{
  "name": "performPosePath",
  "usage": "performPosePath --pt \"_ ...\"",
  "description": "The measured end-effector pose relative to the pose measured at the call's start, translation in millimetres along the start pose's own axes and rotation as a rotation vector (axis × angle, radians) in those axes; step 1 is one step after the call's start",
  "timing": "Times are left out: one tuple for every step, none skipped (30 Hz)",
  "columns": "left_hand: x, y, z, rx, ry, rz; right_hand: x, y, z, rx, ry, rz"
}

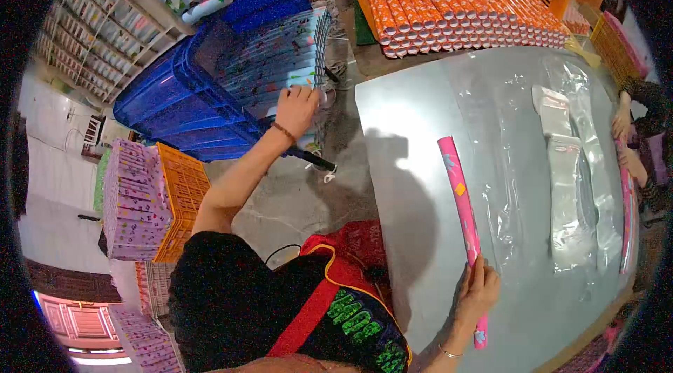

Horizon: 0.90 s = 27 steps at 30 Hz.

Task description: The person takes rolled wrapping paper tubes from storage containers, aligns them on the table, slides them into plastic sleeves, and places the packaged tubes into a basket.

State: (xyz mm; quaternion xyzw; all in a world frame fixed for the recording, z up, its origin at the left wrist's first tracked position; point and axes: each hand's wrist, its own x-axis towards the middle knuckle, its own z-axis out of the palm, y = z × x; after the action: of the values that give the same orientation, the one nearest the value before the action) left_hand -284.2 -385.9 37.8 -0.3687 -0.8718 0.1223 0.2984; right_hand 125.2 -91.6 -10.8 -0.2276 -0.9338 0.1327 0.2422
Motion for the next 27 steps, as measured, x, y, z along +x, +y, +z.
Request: performPosePath --pt "9 -1 8 0.003 0.002 -0.006 0 0 0 0.001 0.002 -0.006" --pt "17 -1 22 0.013 -0.012 -0.026 0 -1 0 -0.005 -0.012 0.009" --pt "20 0 35 0.022 -0.026 -0.05 0 0 0 -0.013 -0.025 0.021" --pt "18 3 53 0.023 -0.02 -0.06 -2 1 0 -0.015 -0.019 0.011" --pt "16 6 74 0.004 -0.025 -0.059 -4 3 3 -0.03 -0.008 0.01" --pt "15 8 90 -0.017 -0.031 -0.059 -4 5 3 -0.046 0.004 0.008" --pt "16 13 89 0.017 -0.017 -0.059 -1 3 0 -0.035 -0.034 0.004" --pt "15 17 88 0.015 -0.012 -0.066 -1 5 0 -0.038 -0.03 -0.003" --pt "12 20 87 -0.037 -0.023 -0.096 -2 7 1 -0.035 -0.029 -0.012" --pt "11 22 85 -0.088 -0.035 -0.125 -2 8 2 -0.031 -0.03 -0.02" --pt "9 24 87 -0.057 -0.065 -0.131 -3 5 0 -0.046 -0.057 0.012" --pt "6 24 88 -0.057 -0.068 -0.134 -2 5 1 -0.047 -0.06 0.009" --pt "4 24 88 -0.088 -0.033 -0.129 -2 6 1 -0.053 -0.044 -0.006" --pt "2 24 89 -0.12 0.003 -0.121 -3 7 2 -0.061 -0.027 -0.02" --pt "1 24 89 -0.124 0.003 -0.119 -4 6 1 -0.065 -0.027 -0.018" --pt "-1 24 90 -0.127 0.016 -0.11 -4 6 1 -0.035 -0.045 0.001" --pt "-2 24 92 -0.13 0.031 -0.101 -4 6 1 -0.005 -0.061 0.019" --pt "-3 24 95 -0.136 0.034 -0.101 -5 7 1 -0.011 -0.059 0.02" --pt "-4 24 98 -0.166 0.032 -0.103 -6 9 2 -0.01 -0.094 0.051" --pt "-5 24 101 -0.195 0.031 -0.105 -6 9 1 -0.008 -0.128 0.082" --pt "-6 24 104 -0.199 0.035 -0.107 -5 9 0 -0.014 -0.125 0.081" --pt "-7 24 104 -0.218 -0.035 -0.094 -3 6 -2 -0.013 -0.114 0.061" --pt "-7 24 105 -0.237 -0.106 -0.079 -2 3 -4 -0.012 -0.102 0.043" --pt "-7 24 107 -0.243 -0.102 -0.079 -1 1 -5 -0.019 -0.099 0.044" --pt "-7 25 110 -0.206 -0.135 -0.036 0 -1 -5 -0.001 -0.091 0.052" --pt "-6 24 112 -0.17 -0.168 0.009 1 -3 -6 0.017 -0.082 0.062" --pt "-5 21 115 -0.172 -0.215 0.011 0 -6 -6 0.026 -0.065 0.075"
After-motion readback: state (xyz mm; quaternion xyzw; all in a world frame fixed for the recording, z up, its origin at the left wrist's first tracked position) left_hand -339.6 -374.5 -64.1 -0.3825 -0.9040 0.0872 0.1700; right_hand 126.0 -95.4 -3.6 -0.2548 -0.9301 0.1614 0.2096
